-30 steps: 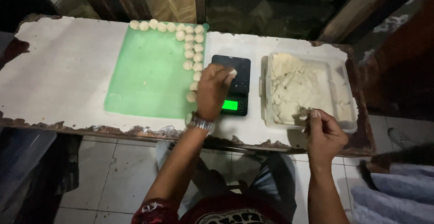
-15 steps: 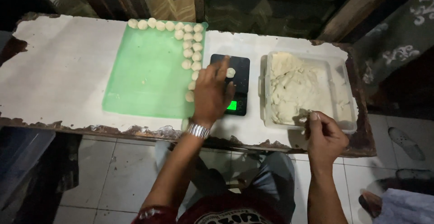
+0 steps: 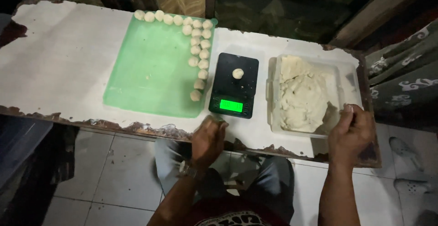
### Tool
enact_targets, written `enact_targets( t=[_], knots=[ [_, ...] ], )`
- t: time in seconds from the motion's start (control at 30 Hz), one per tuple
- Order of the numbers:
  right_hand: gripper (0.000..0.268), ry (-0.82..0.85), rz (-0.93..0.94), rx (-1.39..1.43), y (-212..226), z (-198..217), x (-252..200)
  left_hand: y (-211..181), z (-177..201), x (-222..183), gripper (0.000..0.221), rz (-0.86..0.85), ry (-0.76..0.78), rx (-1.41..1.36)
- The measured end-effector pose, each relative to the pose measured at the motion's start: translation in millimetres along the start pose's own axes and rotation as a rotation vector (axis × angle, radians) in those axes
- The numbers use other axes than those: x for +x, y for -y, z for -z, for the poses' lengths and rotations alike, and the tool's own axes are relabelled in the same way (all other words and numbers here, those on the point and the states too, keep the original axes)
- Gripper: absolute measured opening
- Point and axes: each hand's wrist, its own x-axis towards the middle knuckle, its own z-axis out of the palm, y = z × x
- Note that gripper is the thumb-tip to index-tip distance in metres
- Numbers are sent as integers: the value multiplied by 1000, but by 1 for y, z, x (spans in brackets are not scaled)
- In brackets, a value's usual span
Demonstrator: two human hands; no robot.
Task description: Weighing small portions of dough on a digital scale and rolling them into balls before placing them on a tray.
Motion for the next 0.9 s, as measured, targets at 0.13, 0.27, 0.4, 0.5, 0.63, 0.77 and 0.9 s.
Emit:
enact_targets(
  t=[0.13, 0.27, 0.4, 0.5, 0.63, 0.77, 0.9],
  knots=[
    [9, 32, -2, 8, -2, 3, 0, 4, -4, -2, 9, -171, -47, 100],
    [10, 61, -84, 68, 0, 2, -1, 6, -4, -4, 14, -157, -16, 72],
    [12, 103, -384, 201, 9, 7, 5, 13, -8, -7, 18, -139, -7, 45],
    [12, 82, -761, 251, 20, 10, 17, 16, -6, -9, 31, -202, -52, 105],
    [1, 172, -441, 406, 40, 7, 24, 6, 3, -5, 21, -223, -23, 71],
    [10, 280, -268, 523, 65, -3, 34, -7, 8, 10, 5, -347, -201, 64],
    [16, 327, -209, 463, 67, 10, 40, 0, 4, 10, 6, -362, -238, 164]
  ],
)
